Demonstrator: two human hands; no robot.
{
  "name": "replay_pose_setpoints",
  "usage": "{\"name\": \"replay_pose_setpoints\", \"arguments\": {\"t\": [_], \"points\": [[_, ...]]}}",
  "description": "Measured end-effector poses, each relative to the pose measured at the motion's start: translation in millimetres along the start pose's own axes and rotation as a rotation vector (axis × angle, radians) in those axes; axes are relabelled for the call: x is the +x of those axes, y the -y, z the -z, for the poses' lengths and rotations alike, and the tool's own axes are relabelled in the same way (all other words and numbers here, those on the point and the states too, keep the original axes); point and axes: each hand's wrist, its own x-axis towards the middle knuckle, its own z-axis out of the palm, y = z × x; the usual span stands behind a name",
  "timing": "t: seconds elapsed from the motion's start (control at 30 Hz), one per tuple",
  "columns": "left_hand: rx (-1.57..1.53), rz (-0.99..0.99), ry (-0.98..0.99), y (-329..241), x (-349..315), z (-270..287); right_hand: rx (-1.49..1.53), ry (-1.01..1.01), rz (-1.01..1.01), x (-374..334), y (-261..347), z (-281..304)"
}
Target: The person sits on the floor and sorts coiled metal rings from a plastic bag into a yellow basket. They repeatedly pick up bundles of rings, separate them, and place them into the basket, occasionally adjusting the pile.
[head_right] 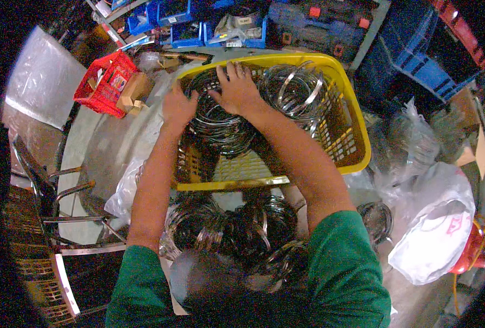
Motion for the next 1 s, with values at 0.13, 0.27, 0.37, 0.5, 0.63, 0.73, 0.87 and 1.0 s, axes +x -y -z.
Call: {"name": "replay_pose_setpoints", "arguments": {"t": [0.13,0.27,0.37,0.5,0.63,0.73,0.87,1.0], "points": [[0.075,-0.343,-0.069,-3,-2,-2,-0.068,0.015,0.003,3,-5,-25],[0.360,-0.224,0.135,-8,2,-21,-0.086,0.024,0.003,0,-8,-45],[0.449,-0.191,0.224,-8,11,-32,-0.080,0.056,-0.001,1,-9,-47],[0.285,-0.245,0.188,4,26,-29,-0.165,0.122,0.020,9,-7,-23],[0.189,-0.362,0.094,7,26,-14,0.057,-0.088,0.271,-3,-6,29],[0.140,-0.387,0.025,-13,8,0,-0.136,-0.091,0.161,-26,-26,79],[0.348,-0.343,0.186,-52,-10,10,-0.351,0.137,-0.210,-39,-75,106],[0.393,-0.280,0.321,-43,1,-15,-0.204,0.360,-0.262,-42,-110,70]]}}
